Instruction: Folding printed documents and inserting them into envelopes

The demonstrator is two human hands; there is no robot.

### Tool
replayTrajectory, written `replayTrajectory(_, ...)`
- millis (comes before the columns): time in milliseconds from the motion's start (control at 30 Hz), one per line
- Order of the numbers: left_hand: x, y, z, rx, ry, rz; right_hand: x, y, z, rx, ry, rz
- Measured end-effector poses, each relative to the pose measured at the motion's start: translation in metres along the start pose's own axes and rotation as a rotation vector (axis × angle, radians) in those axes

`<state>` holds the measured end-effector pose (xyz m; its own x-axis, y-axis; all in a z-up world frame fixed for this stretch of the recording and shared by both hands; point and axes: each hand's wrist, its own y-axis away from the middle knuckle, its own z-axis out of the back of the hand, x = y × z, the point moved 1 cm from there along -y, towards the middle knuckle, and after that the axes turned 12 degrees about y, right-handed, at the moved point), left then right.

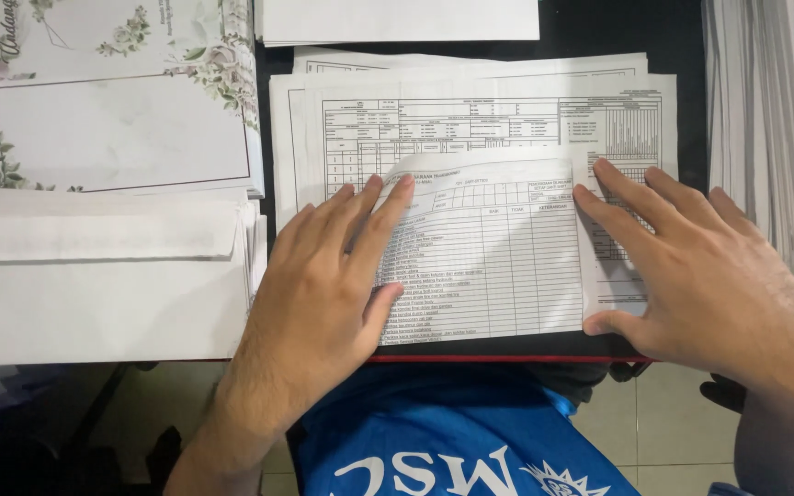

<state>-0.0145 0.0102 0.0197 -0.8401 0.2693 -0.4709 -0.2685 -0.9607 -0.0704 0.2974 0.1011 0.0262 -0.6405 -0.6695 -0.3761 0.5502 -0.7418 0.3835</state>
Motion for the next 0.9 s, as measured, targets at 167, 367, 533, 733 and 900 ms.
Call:
replayTrajectory(167, -0.01, -0.012, 0.001, -0.257, 0.293, 0.002, -0.002, 0.002, -0.003, -0.025, -0.026, 0.015)
replayTrajectory(367, -0.012, -0.02, -0.003, -0.564, 0.442, 0.15, -0.007, 0.006, 0.002, -0.07, -0.07, 0.039)
replayTrajectory(533, -0.013, -0.026, -0.008, -0.66, 0.381, 0.078, -0.008, 0.007, 0.016, -0.071, -0.237, -0.09)
replayTrajectory(733, -0.016, -0.03, -0.005, -0.734, 0.299, 0.007, 0.003, 0.006, 0.037, -0.324, -0.53, -0.193)
replayTrajectory(900, -0.014, -0.03, -0.006, -0.726, 0.381, -0.066, 0.012, -0.002, 0.031, -0.478, -0.688, -0.242)
